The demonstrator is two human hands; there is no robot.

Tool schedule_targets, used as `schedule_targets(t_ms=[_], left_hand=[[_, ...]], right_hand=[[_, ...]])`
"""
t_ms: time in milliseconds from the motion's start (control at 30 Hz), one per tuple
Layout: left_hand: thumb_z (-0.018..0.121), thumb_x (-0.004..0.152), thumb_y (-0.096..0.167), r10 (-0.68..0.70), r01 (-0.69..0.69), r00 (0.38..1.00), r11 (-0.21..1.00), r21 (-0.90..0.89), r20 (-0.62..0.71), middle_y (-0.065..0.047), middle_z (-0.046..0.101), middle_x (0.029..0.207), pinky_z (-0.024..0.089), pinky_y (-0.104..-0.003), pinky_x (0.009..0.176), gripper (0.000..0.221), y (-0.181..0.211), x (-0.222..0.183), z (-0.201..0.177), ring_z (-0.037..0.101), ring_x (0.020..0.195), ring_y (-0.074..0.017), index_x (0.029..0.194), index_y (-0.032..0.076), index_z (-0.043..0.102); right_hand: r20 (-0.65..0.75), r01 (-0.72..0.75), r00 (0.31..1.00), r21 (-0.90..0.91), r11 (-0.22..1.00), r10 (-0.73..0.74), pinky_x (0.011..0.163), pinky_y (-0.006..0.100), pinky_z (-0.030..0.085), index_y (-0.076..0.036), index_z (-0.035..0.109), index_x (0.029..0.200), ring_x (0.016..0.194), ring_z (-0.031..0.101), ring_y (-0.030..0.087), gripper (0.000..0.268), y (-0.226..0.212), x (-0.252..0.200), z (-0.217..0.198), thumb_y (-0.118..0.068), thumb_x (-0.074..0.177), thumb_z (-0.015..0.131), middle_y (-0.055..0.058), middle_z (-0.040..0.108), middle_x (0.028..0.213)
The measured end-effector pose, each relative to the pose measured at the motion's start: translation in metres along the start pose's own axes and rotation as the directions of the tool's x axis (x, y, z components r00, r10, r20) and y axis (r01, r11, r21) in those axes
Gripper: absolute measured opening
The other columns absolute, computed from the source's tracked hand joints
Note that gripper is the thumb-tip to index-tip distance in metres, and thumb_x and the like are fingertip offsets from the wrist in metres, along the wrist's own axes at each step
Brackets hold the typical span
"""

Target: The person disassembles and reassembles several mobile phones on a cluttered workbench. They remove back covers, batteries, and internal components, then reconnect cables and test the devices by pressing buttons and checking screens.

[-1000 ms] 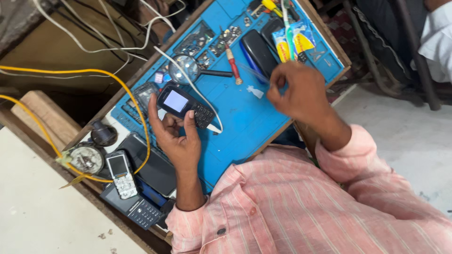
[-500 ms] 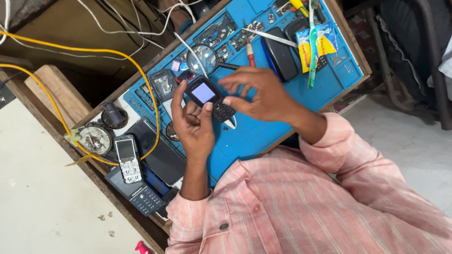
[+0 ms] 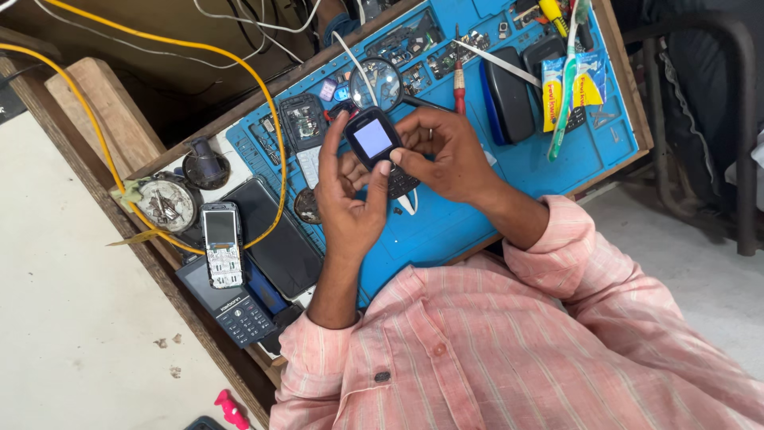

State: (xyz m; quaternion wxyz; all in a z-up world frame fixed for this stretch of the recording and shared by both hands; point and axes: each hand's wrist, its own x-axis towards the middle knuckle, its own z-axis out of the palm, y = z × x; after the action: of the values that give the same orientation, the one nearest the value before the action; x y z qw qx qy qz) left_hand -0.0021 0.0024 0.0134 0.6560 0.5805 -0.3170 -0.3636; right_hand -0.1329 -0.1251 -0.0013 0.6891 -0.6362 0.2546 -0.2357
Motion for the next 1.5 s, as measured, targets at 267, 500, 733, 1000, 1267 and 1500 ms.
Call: schedule_targets(t_ms=[267, 500, 733, 1000, 1267, 1500], left_hand=[[0.069, 0.103, -0.004, 0.043, -0.042, 0.999, 0.999, -0.008, 0.023, -0.019, 0.072, 0.128, 0.064, -0.029, 0.093, 0.074, 0.007, 0.002, 0.0, 0.073, 0.12, -0.0214, 0.164, 0.006, 0.027], [0.07, 0.101, 0.0, 0.04, -0.04, 0.999, 0.999, 0.012, 0.005, -0.019, 0.075, 0.124, 0.065, -0.03, 0.091, 0.069, 0.006, 0.001, -0.002, 0.075, 0.114, -0.0207, 0.159, 0.003, 0.034], [0.071, 0.102, 0.002, 0.083, -0.09, 0.993, 0.992, 0.093, 0.084, -0.017, 0.077, 0.119, 0.064, -0.032, 0.094, 0.038, 0.005, -0.007, 0.002, 0.077, 0.11, -0.0207, 0.138, -0.003, 0.059], [0.068, 0.102, -0.003, -0.073, 0.067, 0.997, 0.977, -0.201, -0.026, -0.017, 0.075, 0.115, 0.06, -0.029, 0.096, 0.054, -0.012, -0.006, 0.005, 0.073, 0.109, -0.018, 0.15, -0.003, 0.042], [0.065, 0.1, -0.008, -0.093, 0.086, 0.996, 0.92, -0.382, 0.001, -0.019, 0.062, 0.134, 0.056, -0.032, 0.1, 0.09, -0.027, -0.01, 0.019, 0.065, 0.12, -0.0206, 0.168, 0.009, 0.009], [0.058, 0.107, 0.004, -0.136, 0.15, 0.989, 0.852, -0.502, 0.065, -0.021, 0.058, 0.139, 0.055, -0.037, 0.105, 0.09, -0.029, -0.013, 0.025, 0.065, 0.122, -0.0247, 0.167, 0.017, -0.008]], right_hand=[[0.018, 0.006, 1.0, -0.123, 0.992, -0.004, 0.08, 0.024, 0.061, 0.003, 0.065, 0.129, 0.094, 0.068, 0.009, 0.032, -0.011, -0.001, -0.011, -0.001, 0.098, 0.073, 0.006, 0.069, 0.106], [0.009, 0.069, 0.998, -0.215, 0.974, -0.069, 0.084, 0.024, 0.061, 0.002, 0.064, 0.133, 0.098, 0.069, 0.01, 0.036, -0.026, -0.004, -0.007, -0.003, 0.098, 0.074, 0.007, 0.068, 0.111], [0.089, 0.183, 0.979, -0.016, 0.983, -0.181, 0.091, 0.025, 0.06, 0.002, 0.067, 0.13, 0.104, 0.069, 0.011, 0.024, -0.027, 0.007, -0.02, -0.004, 0.106, 0.071, 0.008, 0.064, 0.116], [0.066, 0.142, 0.989, -0.149, 0.979, -0.134, 0.091, 0.025, 0.058, 0.0, 0.062, 0.14, 0.107, 0.068, 0.013, 0.038, -0.026, 0.003, -0.017, -0.003, 0.104, 0.074, 0.01, 0.069, 0.119], [-0.01, -0.045, 0.999, -0.287, 0.957, 0.044, 0.08, 0.026, 0.058, -0.004, 0.06, 0.144, 0.095, 0.071, 0.011, 0.049, -0.033, -0.02, -0.006, -0.004, 0.097, 0.075, 0.007, 0.071, 0.105], [0.232, 0.418, 0.887, -0.771, 0.48, -0.4, 0.088, 0.039, 0.057, -0.008, 0.07, 0.123, 0.104, 0.072, 0.03, 0.045, -0.049, -0.037, -0.002, -0.012, 0.082, 0.089, 0.009, 0.074, 0.112]])
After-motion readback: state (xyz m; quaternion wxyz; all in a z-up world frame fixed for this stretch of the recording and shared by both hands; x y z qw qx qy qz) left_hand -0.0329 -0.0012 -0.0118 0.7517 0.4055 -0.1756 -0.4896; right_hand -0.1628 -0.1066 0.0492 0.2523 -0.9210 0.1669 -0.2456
